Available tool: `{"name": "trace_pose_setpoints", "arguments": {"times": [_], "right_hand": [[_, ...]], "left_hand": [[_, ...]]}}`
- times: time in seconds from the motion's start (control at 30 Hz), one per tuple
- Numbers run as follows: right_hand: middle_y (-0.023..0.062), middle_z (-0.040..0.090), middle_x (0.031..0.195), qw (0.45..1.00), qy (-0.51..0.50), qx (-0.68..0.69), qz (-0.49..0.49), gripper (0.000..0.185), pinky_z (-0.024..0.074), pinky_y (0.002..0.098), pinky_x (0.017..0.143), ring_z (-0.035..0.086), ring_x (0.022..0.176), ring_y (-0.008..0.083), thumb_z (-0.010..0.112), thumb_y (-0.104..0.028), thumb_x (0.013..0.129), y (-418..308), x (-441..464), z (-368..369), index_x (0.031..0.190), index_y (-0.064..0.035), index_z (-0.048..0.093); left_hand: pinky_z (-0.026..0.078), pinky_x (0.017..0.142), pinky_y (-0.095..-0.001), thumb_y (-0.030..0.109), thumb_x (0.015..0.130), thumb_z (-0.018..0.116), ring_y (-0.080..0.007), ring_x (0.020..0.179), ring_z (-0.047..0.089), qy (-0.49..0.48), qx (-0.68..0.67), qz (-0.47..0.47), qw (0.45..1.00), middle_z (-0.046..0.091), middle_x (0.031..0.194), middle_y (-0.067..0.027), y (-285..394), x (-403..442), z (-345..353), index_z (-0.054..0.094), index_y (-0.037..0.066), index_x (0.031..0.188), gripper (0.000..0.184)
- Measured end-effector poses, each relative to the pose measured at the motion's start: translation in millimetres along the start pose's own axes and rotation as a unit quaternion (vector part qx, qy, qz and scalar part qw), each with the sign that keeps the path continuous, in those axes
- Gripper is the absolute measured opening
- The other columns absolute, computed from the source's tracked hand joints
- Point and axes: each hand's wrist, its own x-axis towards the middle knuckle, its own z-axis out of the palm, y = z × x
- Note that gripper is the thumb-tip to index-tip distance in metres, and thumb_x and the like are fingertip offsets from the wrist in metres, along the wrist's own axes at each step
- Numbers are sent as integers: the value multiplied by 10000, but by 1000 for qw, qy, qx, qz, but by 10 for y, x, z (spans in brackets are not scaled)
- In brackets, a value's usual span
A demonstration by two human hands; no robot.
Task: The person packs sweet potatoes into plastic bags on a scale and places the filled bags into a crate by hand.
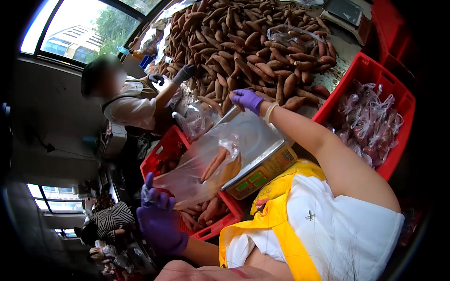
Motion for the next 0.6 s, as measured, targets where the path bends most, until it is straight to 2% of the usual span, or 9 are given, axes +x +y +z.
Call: {"name": "trace_pose_setpoints", "arguments": {"times": [0.1, 0.17, 0.23, 0.27, 0.33, 0.37, 0.43, 0.5, 0.6], "right_hand": [[12, 619, 763, 891, -111, 434, 78, 232, 495, 223, 653, 603, 672, 108, 545, -297, 979, -207, 594, -354, 990, -69, 584], [99, 617, 1076, 600, -344, 681, 242, 365, 520, 411, 862, 610, 993, 175, 474, -329, 1014, -61, 1094, -664, 1182, -9, 523], [155, 567, 1239, 832, -166, 520, 97, 472, 421, 497, 999, 522, 1197, 272, 412, -397, 1023, -375, 1018, -438, 1274, -4, 482], [195, 462, 1397, 878, -130, 447, 109, 608, 286, 536, 1094, 406, 1318, 356, 332, -520, 1009, -576, 922, -319, 1369, -40, 426], [201, 347, 1498, 879, -114, 454, 94, 706, 256, 522, 1114, 331, 1367, 379, 265, -620, 977, -582, 917, -90, 1438, -95, 369], [164, 361, 1499, 751, -213, 613, 121, 691, 249, 520, 1116, 336, 1368, 361, 276, -618, 970, -266, 1106, -13, 1439, -121, 376], [90, 390, 1500, 387, -366, 832, 157, 662, 235, 517, 1120, 346, 1371, 325, 299, -616, 958, 411, 1503, 95, 1442, -174, 390], [53, 404, 1501, 170, -413, 880, 162, 649, 228, 515, 1122, 351, 1372, 307, 310, -614, 951, 508, 1575, 113, 1443, -200, 397], [-41, 452, 1468, 26, -307, 879, 363, 539, 214, 561, 1101, 399, 1349, 273, 314, -590, 949, 48, 1316, 243, 1358, -295, 504]], "left_hand": [[454, 841, -291, 217, 929, 554, -160, 921, 573, 85, -17, -65, 994, 590, 1072, -79, -581, 45, -344, 287, -94, 1436, 651], [445, 843, -282, 211, 942, 525, -146, 911, 560, 94, 77, -66, 990, 594, 1067, -69, -940, -17, -340, 362, -82, 1407, 573], [436, 863, -274, 220, 938, 528, -143, 920, 552, 79, 1, -96, 992, 602, 1060, -65, -1055, -93, -347, 379, -69, 1402, 567], [431, 871, -276, 228, 939, 526, -140, 922, 547, 93, 10, -99, 991, 604, 1055, -59, -1055, -139, -297, 379, -63, 1404, 568], [423, 910, -300, 257, 943, 525, -146, 969, 550, 92, 9, -100, 991, 617, 1073, -59, -1036, -174, -320, 392, -54, 1399, 567], [422, 912, -302, 255, 944, 524, -147, 972, 550, 89, 9, -98, 991, 615, 1080, -62, -1026, -196, -344, 394, -54, 1398, 565], [422, 916, -305, 252, 945, 522, -148, 979, 551, 94, 11, -95, 991, 610, 1096, -67, -1039, -234, -384, 397, -54, 1396, 559], [421, 919, -308, 249, 946, 520, -150, 985, 551, 98, 13, -95, 991, 605, 1112, -72, -1055, -242, -400, 400, -55, 1393, 554], [420, 925, -312, 245, 948, 517, -152, 995, 552, 103, 13, -90, 991, 598, 1135, -80, -1067, -268, -397, 404, -56, 1390, 547]]}}
